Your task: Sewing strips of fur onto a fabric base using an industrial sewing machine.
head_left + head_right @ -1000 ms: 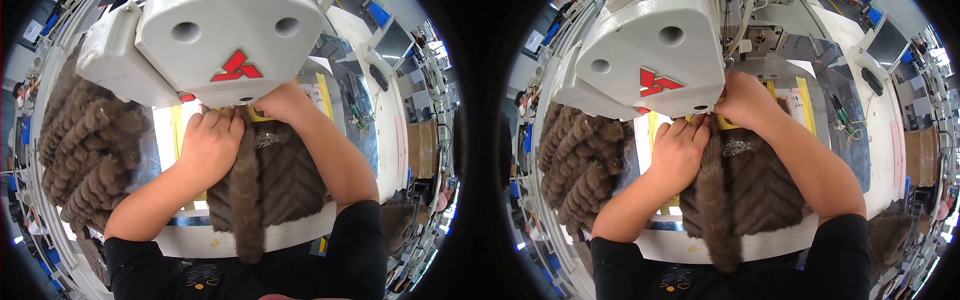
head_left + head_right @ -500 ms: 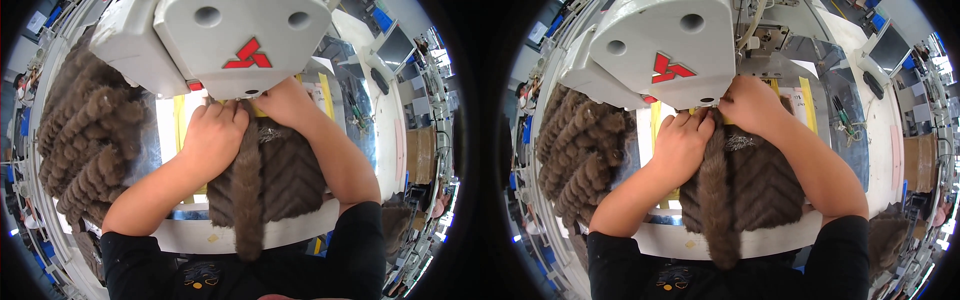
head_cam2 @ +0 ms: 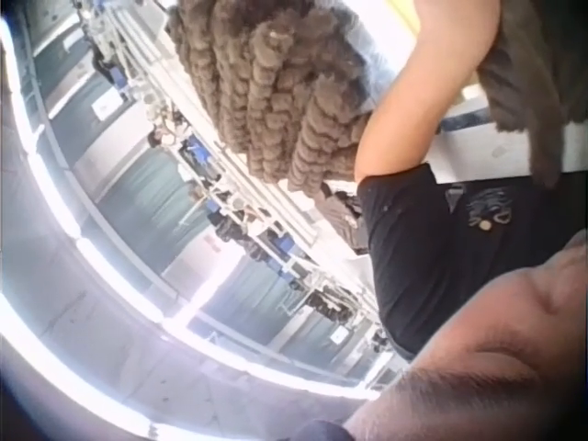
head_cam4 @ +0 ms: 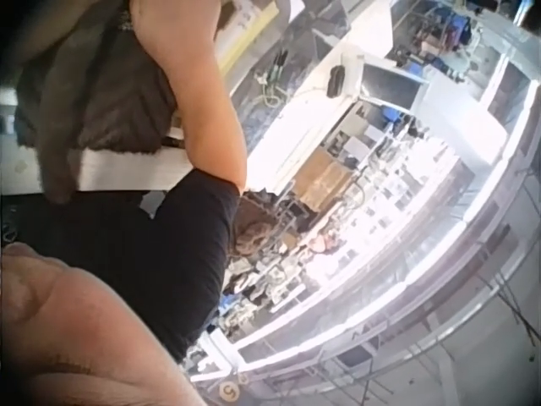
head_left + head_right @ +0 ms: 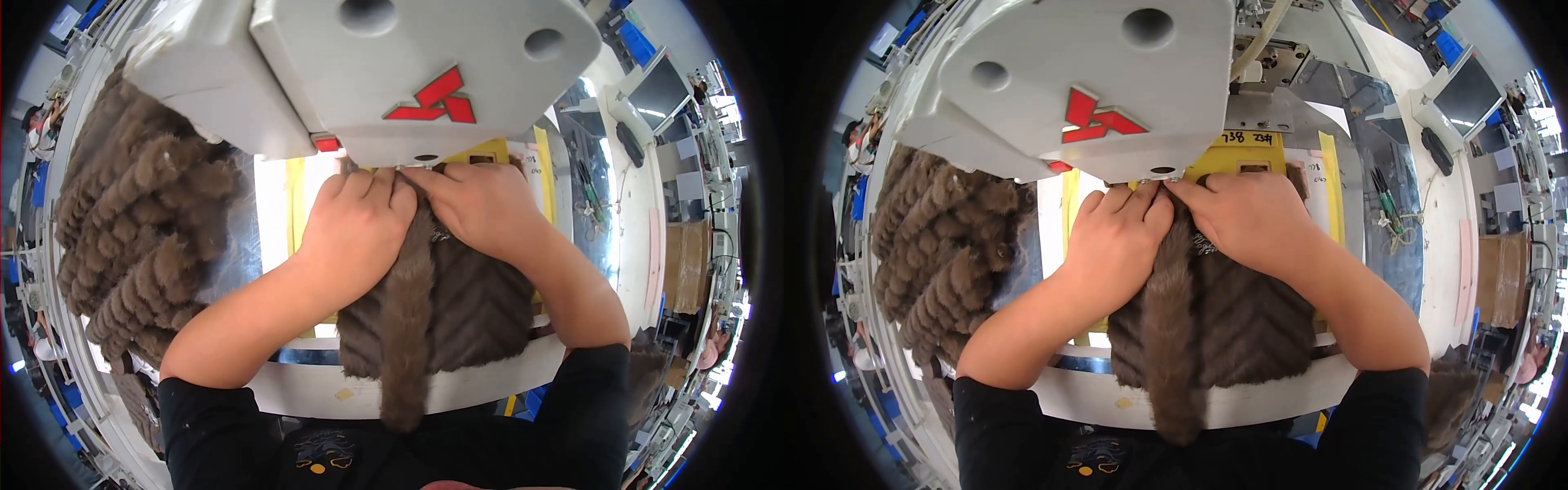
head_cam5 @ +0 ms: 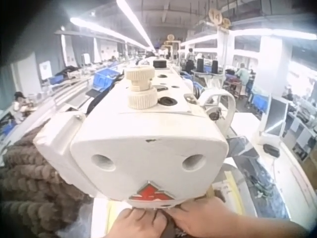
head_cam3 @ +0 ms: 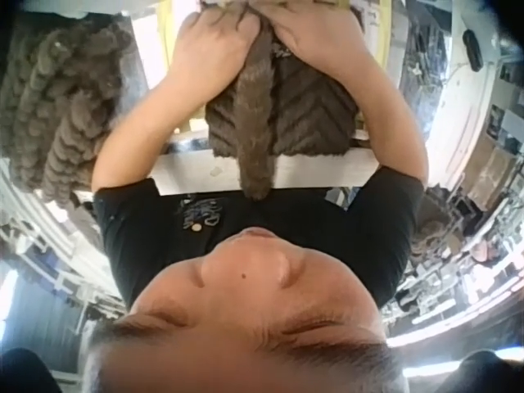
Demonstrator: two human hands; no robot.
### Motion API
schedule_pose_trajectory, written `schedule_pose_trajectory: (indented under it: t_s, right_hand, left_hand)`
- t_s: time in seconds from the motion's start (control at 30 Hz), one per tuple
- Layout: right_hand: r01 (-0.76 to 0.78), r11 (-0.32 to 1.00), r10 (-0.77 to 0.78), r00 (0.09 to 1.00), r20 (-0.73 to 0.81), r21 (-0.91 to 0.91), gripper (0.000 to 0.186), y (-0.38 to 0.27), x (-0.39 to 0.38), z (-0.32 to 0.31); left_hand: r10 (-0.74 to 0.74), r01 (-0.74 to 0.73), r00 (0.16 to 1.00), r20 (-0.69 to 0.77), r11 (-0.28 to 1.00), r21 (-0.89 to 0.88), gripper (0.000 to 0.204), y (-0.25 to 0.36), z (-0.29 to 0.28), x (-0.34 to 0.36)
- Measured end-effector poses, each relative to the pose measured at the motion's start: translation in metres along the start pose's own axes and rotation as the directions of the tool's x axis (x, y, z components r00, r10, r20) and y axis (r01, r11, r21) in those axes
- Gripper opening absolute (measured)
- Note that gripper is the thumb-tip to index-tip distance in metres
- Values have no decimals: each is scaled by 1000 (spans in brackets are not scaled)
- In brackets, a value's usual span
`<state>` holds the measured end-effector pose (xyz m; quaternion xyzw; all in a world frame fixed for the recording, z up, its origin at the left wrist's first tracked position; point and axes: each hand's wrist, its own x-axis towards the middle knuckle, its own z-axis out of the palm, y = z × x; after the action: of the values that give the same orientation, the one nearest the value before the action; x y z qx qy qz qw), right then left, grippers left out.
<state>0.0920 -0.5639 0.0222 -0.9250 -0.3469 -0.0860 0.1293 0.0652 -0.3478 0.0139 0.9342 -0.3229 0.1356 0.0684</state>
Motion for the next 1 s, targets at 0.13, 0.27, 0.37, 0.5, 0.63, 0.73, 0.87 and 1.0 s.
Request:
schedule_pose_trajectory:
  t_s: [0.13,0.27,0.37,0.5,0.63,0.73,0.87,1.0]
  right_hand:
    - [-6,1000,7,999,-38,15,34,-5,3,-1]
    - [-50,999,51,998,43,-22,31,-4,8,-2]
    - [-13,998,10,999,38,68,29,1,8,-4]
    - [90,942,-81,996,-42,323,30,4,0,-12]
    - [39,967,-76,988,138,253,35,6,-6,-12]
    - [47,989,-69,984,161,138,36,-1,-4,-23]
    - [70,993,-84,985,149,94,35,-5,0,-19]
    - [96,992,-108,983,149,83,32,-9,4,-18]
  left_hand:
    - [0,0,1000,4,1000,1,31,0,-2,1]
    - [9,-9,1000,1,1000,-8,33,-2,0,1]
    - [22,-23,997,-76,1000,-14,25,-7,5,-1]
    - [18,-22,996,-86,999,-49,18,-5,-1,1]
    - [-15,16,1000,12,996,-90,20,3,0,2]
    - [-3,1,1000,-26,998,-60,21,4,1,2]
    - [-16,16,1000,4,996,-84,26,1,1,0]
    - [-20,20,1000,3,997,-76,28,-2,1,-3]
